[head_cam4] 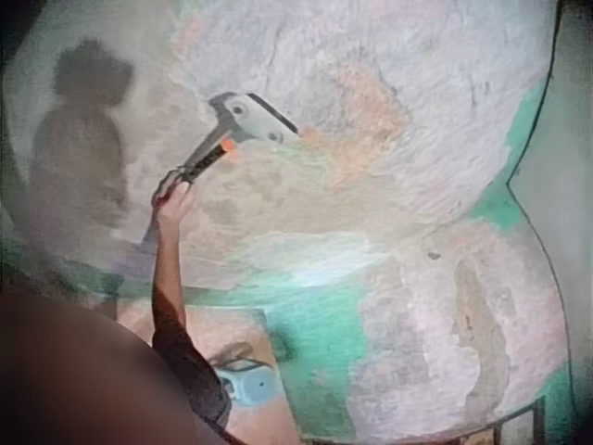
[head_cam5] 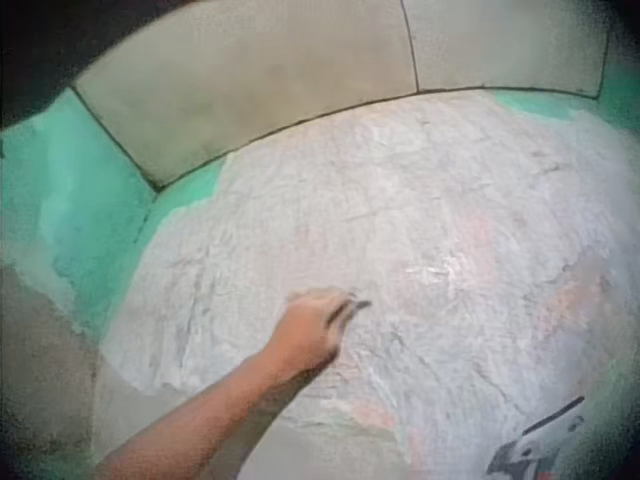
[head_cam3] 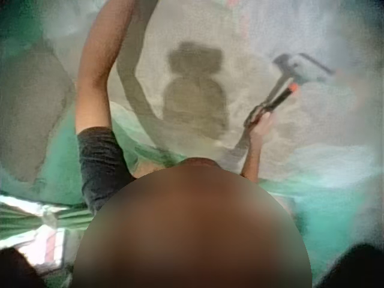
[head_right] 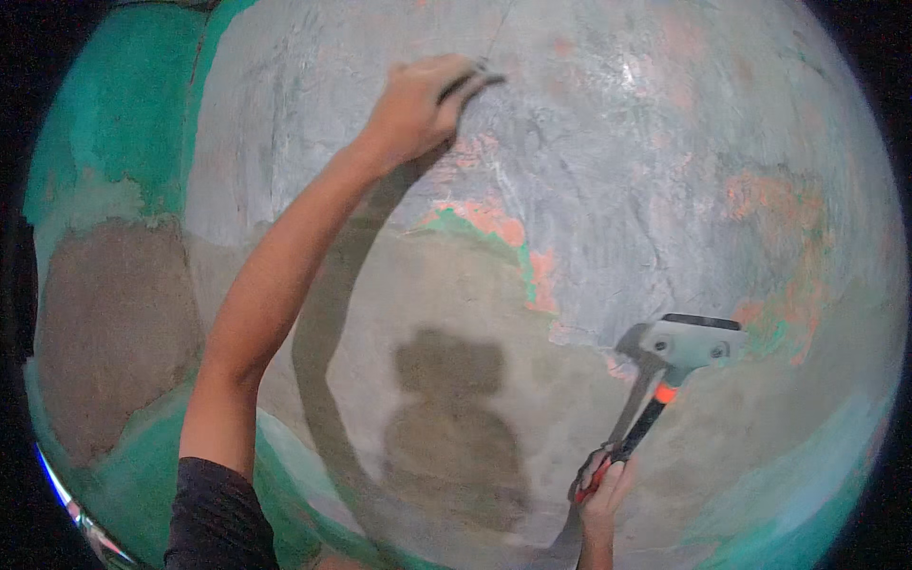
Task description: Using a putty knife and hands to apply and smooth patching compound on a damaged wall surface.
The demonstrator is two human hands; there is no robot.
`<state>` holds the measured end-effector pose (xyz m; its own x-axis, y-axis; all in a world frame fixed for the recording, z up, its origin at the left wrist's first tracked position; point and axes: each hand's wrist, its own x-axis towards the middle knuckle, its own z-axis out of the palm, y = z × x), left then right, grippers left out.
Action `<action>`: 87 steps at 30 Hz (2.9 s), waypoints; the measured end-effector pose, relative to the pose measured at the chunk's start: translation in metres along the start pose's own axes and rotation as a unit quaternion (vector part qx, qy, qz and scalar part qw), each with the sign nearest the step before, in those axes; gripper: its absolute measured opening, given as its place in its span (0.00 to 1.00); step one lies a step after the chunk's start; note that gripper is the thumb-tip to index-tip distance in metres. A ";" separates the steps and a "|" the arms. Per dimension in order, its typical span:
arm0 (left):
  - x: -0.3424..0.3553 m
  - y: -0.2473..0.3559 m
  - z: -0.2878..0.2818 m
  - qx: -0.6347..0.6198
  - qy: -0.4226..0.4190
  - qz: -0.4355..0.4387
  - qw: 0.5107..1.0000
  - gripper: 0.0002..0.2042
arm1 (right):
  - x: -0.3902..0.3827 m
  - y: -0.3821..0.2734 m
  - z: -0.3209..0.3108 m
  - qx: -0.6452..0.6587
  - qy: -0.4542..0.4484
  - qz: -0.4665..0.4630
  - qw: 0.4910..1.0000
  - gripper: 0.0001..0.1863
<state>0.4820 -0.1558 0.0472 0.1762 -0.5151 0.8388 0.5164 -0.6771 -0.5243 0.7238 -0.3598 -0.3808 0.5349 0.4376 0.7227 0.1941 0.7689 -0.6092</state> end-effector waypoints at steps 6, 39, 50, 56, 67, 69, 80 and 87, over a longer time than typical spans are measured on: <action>0.005 -0.061 -0.043 0.106 0.012 -0.259 0.960 0.15 | -0.005 0.015 0.009 0.005 0.041 -0.011 0.999 0.18; -0.095 0.093 -0.021 -0.010 -0.084 -0.024 0.996 0.11 | -0.002 0.010 -0.016 -0.162 -0.013 -0.013 0.987 0.18; -0.104 0.109 -0.017 -0.041 -0.150 0.074 0.985 0.14 | 0.004 0.017 -0.011 -0.058 -0.016 -0.029 0.998 0.18; -0.084 0.084 -0.028 -0.037 -0.091 0.009 0.995 0.13 | 0.001 0.020 -0.012 -0.006 -0.020 -0.029 0.999 0.18; -0.078 0.107 -0.019 0.030 -0.121 -0.071 0.990 0.13 | 0.003 0.029 -0.023 -0.021 -0.038 -0.027 0.999 0.17; -0.070 0.106 -0.007 0.040 -0.082 -0.082 0.992 0.12 | 0.005 0.025 -0.020 -0.058 -0.055 -0.046 0.996 0.18; -0.027 0.112 0.031 0.100 -0.051 -0.063 0.992 0.10 | 0.007 0.035 -0.043 -0.154 -0.079 -0.038 0.984 0.19; -0.004 0.162 0.054 -0.038 -0.107 -0.023 0.993 0.12 | 0.009 0.032 -0.047 -0.114 -0.092 -0.055 0.988 0.14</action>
<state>0.6100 -0.2349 -0.0328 0.3319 -0.3643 0.8701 0.4652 -0.7392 -0.4870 0.7739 -0.3536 -0.4090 0.3459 0.4508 0.8229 0.4344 0.7004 -0.5663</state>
